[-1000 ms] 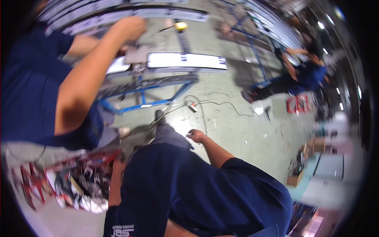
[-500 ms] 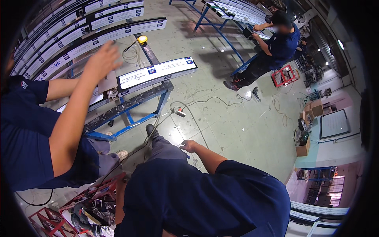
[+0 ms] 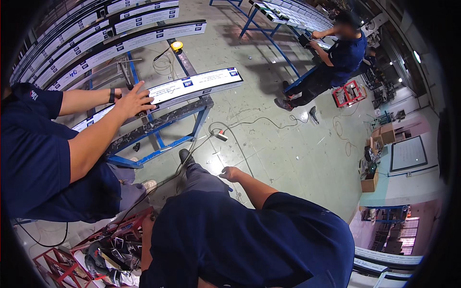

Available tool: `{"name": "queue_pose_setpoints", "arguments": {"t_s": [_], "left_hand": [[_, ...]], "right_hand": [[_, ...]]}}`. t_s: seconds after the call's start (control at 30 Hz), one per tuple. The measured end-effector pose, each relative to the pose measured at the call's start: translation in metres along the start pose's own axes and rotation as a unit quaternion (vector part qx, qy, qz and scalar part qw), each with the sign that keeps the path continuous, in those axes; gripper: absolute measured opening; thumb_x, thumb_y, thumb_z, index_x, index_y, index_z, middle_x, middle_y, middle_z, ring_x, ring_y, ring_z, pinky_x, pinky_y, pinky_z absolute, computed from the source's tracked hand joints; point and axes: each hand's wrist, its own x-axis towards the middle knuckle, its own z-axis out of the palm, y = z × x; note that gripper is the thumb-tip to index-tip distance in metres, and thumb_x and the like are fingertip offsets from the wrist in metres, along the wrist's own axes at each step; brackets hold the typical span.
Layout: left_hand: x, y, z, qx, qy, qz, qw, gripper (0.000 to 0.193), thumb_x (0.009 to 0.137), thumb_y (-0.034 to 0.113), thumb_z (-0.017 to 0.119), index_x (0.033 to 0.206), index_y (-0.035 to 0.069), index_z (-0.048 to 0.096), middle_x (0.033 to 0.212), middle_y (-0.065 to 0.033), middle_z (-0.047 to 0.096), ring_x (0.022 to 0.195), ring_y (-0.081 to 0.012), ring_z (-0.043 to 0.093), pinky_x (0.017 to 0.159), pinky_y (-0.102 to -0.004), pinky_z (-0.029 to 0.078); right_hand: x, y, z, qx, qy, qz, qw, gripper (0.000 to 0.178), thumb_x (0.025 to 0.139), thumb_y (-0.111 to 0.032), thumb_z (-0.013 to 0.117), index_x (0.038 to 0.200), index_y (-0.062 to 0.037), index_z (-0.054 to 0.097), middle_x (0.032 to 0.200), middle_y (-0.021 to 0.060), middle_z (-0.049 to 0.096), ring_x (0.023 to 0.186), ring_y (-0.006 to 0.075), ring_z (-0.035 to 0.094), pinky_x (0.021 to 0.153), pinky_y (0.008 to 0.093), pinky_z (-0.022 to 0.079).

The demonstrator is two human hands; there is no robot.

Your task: Assembling and inspecting aluminum window frame components with a colleague on a fabrication floor.

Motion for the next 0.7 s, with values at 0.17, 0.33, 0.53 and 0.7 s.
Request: {"name": "queue_pose_setpoints", "arguments": {"t_s": [0.17,0.33,0.53,0.7], "left_hand": [[-0.008,-0.004,-0.001,-0.020,0.009,0.000,1.000,0.060,0.089,0.044,0.081,0.131,0.002,0.077,0.117,-0.0252,0.080,0.112,-0.0413,0.078,0.098,-0.0484,0.061],[-0.033,-0.004,0.011,-0.054,0.012,-0.002,0.998,0.056,0.091,0.041,0.079,0.131,0.001,0.076,0.116,-0.0262,0.080,0.112,-0.0431,0.077,0.097,-0.0490,0.060],[-0.032,-0.023,0.016,-0.039,0.043,0.052,0.997,0.059,0.095,0.022,0.068,0.150,0.003,0.064,0.149,-0.0295,0.065,0.141,-0.0451,0.062,0.120,-0.0481,0.049],[-0.020,0.029,0.010,-0.045,0.114,0.013,0.992,0.045,0.091,0.024,0.070,0.132,0.006,0.075,0.117,-0.0265,0.077,0.109,-0.0460,0.075,0.100,-0.0535,0.059]], "right_hand": [[-0.002,-0.004,0.001,-0.001,-0.005,-0.001,1.000,0.069,0.098,-0.059,0.074,0.143,-0.0071,0.071,0.134,0.0226,0.076,0.128,0.0381,0.071,0.110,0.0441,0.056],[-0.006,0.002,0.011,-0.031,-0.010,-0.011,0.999,0.071,0.098,-0.060,0.074,0.143,-0.0053,0.071,0.136,0.0230,0.075,0.129,0.0384,0.071,0.111,0.0442,0.055],[0.009,0.006,0.015,-0.006,-0.020,-0.046,0.999,0.074,0.098,-0.058,0.072,0.140,0.0027,0.071,0.137,0.0267,0.074,0.128,0.0402,0.072,0.111,0.0446,0.055],[0.009,0.018,-0.003,0.043,-0.009,-0.047,0.998,0.071,0.101,-0.053,0.074,0.143,0.0050,0.068,0.130,0.0267,0.078,0.112,0.0332,0.078,0.099,0.0410,0.060]]}}
